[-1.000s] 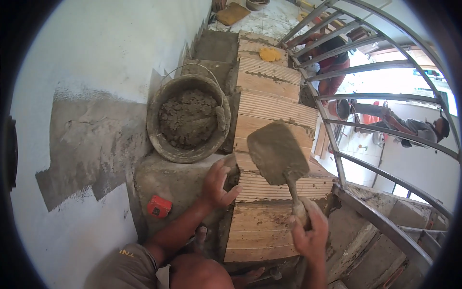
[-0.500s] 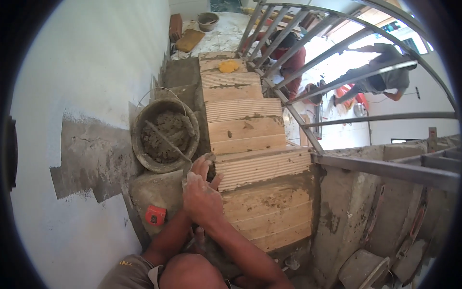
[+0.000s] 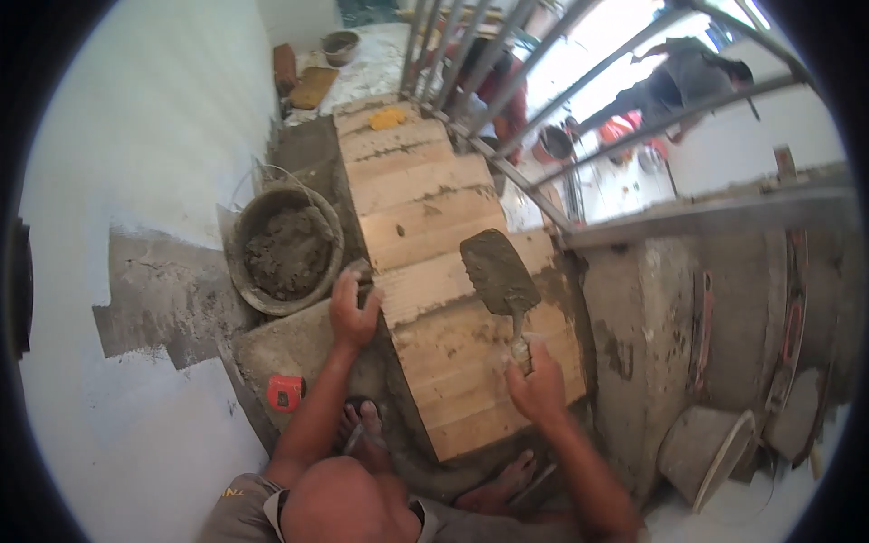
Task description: Apply mortar and lay decorative wooden-pattern tiles on concrete stairs.
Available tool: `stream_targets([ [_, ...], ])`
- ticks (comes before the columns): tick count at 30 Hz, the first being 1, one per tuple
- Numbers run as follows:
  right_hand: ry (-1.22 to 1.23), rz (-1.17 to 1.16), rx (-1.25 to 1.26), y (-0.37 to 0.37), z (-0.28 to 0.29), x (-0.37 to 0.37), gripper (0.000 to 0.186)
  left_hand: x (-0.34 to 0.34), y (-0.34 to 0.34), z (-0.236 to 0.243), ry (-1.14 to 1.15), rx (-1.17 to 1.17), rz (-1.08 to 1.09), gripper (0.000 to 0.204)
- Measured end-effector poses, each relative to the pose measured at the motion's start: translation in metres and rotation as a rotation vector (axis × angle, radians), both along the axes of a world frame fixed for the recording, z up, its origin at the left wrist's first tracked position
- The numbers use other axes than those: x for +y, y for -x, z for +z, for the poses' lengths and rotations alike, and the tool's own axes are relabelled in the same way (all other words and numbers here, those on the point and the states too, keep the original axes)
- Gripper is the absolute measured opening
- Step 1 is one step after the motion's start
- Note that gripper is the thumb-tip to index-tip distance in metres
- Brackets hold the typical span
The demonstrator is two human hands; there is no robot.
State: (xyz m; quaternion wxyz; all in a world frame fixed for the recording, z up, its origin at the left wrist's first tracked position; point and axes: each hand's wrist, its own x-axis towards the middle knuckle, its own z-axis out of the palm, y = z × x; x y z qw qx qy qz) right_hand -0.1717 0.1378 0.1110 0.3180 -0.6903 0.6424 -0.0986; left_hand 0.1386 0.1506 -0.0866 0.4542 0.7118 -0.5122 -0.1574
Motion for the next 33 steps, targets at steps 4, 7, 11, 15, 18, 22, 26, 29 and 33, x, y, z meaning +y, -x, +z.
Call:
stream_targets([
  [4,-0.024,0.132,0.185,0.084,0.026,0.022,0.037,-0.009,0.002,0.013,0.018,0.078,-0.064,0.048],
  [7,-0.210,0.113,0.149,0.121,0.066,0.035,0.037,-0.009,0.003,0.016,0.021,0.092,-0.071,0.048],
  [11,-0.315,0.116,0.284,0.181,0.091,0.067,0.038,-0.009,0.000,0.010,-0.013,0.190,-0.125,0.052],
  [15,-0.358,0.040,0.244,0.232,0.078,0.109,0.038,-0.021,-0.009,0.008,-0.097,0.106,-0.208,0.053],
  [18,-0.278,-0.153,0.266,0.253,0.021,0.155,0.040,-0.037,-0.017,0.022,-0.199,0.026,-0.282,0.057],
  [22,-0.042,-0.503,0.206,0.248,-0.020,0.224,0.040,-0.067,0.009,0.069,-0.162,-0.071,-0.348,0.059],
  [26,-0.049,-0.763,0.168,0.229,-0.061,0.281,0.044,-0.092,0.031,0.100,-0.191,-0.189,-0.610,0.063],
  [29,-0.174,-0.952,0.089,0.225,-0.071,0.302,0.042,-0.106,0.046,0.104,-0.276,-0.335,-0.710,0.066],
  [33,-0.009,-0.990,0.144,0.217,-0.082,0.304,0.043,-0.121,0.060,0.107,-0.266,-0.401,-0.824,0.078],
])
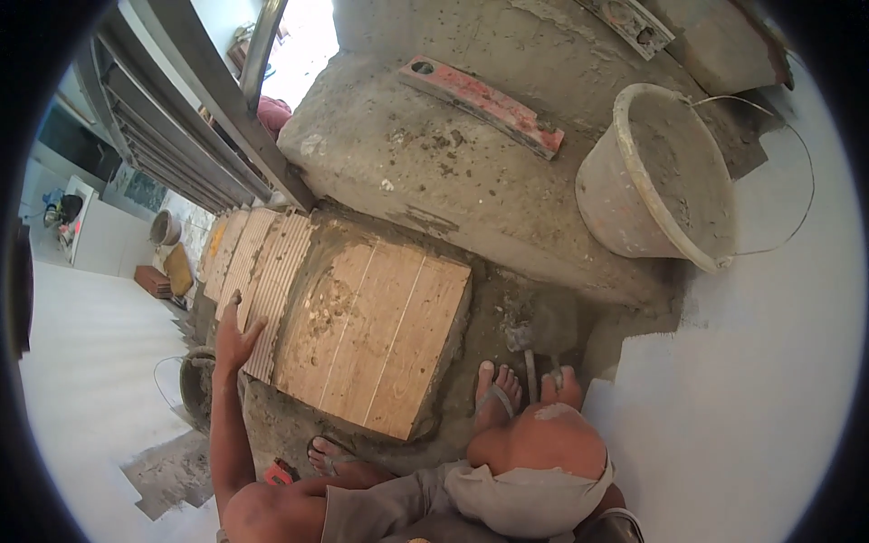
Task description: Apply mortar and lay decorative wooden-pattern tiles on concrete stairs.
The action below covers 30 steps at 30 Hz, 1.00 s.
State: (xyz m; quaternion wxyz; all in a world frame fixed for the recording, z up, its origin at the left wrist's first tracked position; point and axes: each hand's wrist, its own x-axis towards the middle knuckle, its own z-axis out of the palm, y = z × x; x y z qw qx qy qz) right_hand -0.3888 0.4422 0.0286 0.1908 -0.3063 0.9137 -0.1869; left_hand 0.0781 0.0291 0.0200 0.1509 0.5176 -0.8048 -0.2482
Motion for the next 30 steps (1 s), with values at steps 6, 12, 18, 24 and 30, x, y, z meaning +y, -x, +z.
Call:
stream_targets([
  [6,0.152,0.024,0.198,0.001,0.000,0.011,0.046,0.001,0.055,-0.008,0.018,-0.080,-0.023,0.094],
  [12,0.319,0.069,0.349,-0.006,-0.001,0.007,0.048,-0.004,0.066,-0.006,-0.076,-0.176,-0.015,0.120],
  [18,0.261,0.794,0.209,-0.040,-0.004,-0.119,0.063,-0.016,0.086,-0.014,-0.083,-0.175,-0.030,0.130],
  [24,0.131,1.063,0.129,-0.101,-0.023,-0.211,0.086,-0.017,0.081,-0.020,-0.071,-0.147,0.058,0.127],
  [30,0.071,1.084,0.139,-0.113,-0.047,-0.232,0.091,-0.018,0.093,-0.017,-0.153,-0.034,0.173,0.117],
])
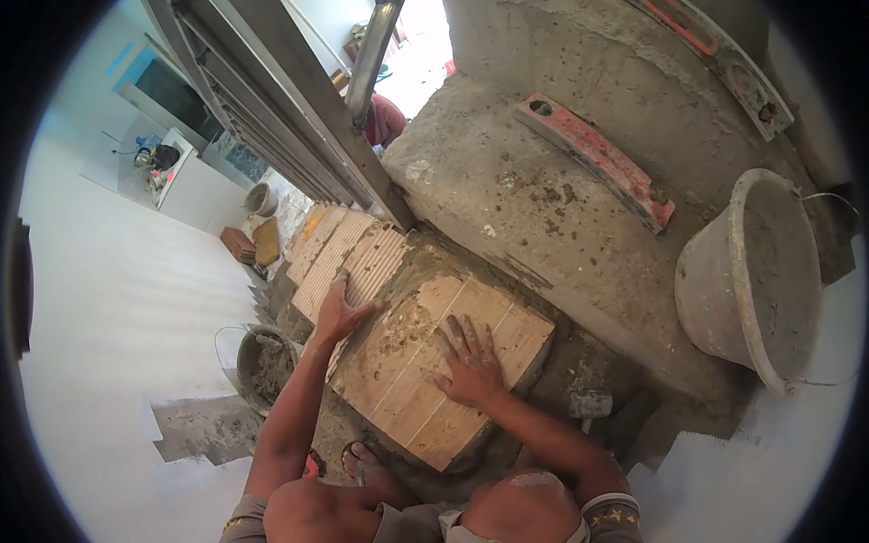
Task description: Apply mortar and lay decorative wooden-pattern tiles on concrete stairs.
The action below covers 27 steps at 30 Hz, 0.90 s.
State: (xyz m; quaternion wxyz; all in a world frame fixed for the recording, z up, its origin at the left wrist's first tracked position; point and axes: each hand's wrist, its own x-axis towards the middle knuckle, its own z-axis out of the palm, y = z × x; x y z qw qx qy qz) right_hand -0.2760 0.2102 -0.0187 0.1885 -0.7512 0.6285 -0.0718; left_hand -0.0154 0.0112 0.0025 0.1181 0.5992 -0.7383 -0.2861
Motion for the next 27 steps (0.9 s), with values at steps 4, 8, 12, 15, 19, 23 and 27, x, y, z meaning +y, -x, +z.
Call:
stream_targets([
  [4,-0.021,0.011,0.074,-0.002,0.008,-0.011,0.091,-0.004,0.001,0.002,-0.035,0.016,0.066,0.115],
  [8,0.018,0.011,0.045,-0.005,0.005,-0.014,0.091,-0.005,0.001,0.004,-0.008,-0.005,0.073,0.114],
  [12,-0.002,0.032,0.046,-0.009,0.006,-0.022,0.088,-0.005,0.003,0.013,-0.024,0.009,0.088,0.115],
  [15,0.006,0.040,0.031,-0.011,0.000,-0.022,0.087,-0.007,0.010,0.020,-0.150,0.002,0.084,0.116],
  [19,0.009,0.094,0.038,-0.014,0.002,-0.033,0.086,-0.007,0.007,0.012,-0.077,-0.021,0.117,0.116],
  [23,0.043,0.118,0.054,-0.018,0.000,-0.042,0.087,-0.013,-0.001,0.002,-0.057,-0.035,0.116,0.118],
  [27,0.056,0.115,0.040,-0.019,-0.001,-0.045,0.086,-0.012,-0.003,-0.001,-0.046,-0.005,0.111,0.119],
])
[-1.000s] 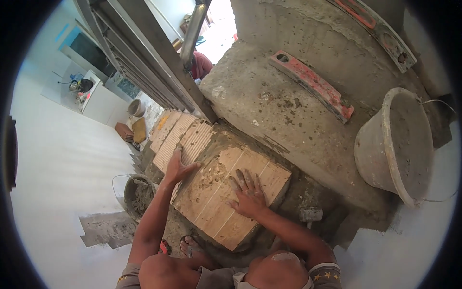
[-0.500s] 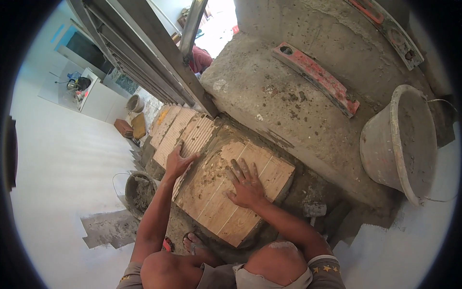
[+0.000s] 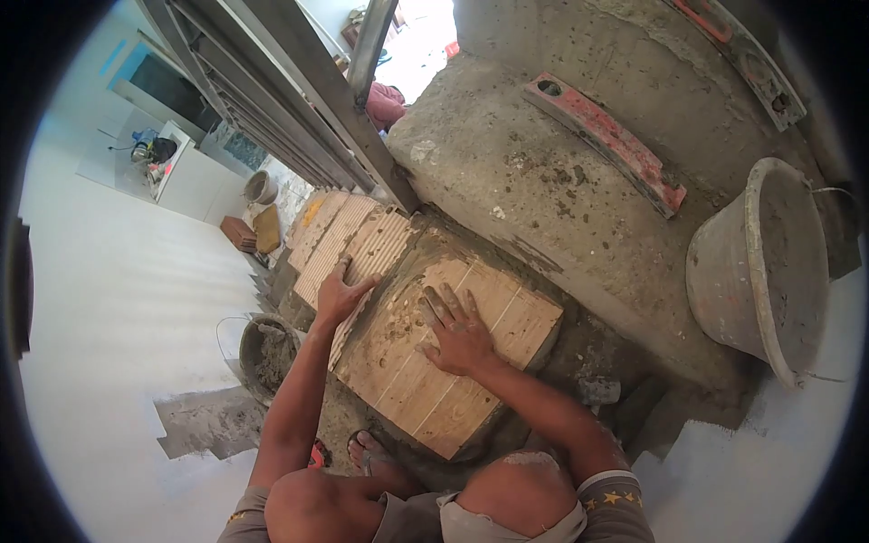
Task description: Apply mortar and lay decorative wooden-pattern tiles on concrete stairs.
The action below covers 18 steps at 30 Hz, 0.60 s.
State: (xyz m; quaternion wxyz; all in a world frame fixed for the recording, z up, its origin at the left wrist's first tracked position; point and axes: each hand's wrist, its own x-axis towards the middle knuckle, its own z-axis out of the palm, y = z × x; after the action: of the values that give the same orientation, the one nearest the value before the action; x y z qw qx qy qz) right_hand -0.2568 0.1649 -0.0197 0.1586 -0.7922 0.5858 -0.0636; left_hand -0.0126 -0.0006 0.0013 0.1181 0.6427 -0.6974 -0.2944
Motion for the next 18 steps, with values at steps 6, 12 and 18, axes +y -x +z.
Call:
stream_targets([
  [6,0.041,-0.005,-0.019,0.002,-0.004,0.002,0.085,0.002,0.004,0.006,0.052,0.031,-0.002,0.110],
  [12,-0.001,0.037,-0.086,-0.018,0.022,0.073,0.084,0.016,-0.025,0.015,0.183,0.051,0.021,0.091],
  [18,-0.013,0.095,-0.068,-0.021,0.012,0.110,0.087,0.025,-0.030,0.014,0.030,0.126,0.051,0.078],
])
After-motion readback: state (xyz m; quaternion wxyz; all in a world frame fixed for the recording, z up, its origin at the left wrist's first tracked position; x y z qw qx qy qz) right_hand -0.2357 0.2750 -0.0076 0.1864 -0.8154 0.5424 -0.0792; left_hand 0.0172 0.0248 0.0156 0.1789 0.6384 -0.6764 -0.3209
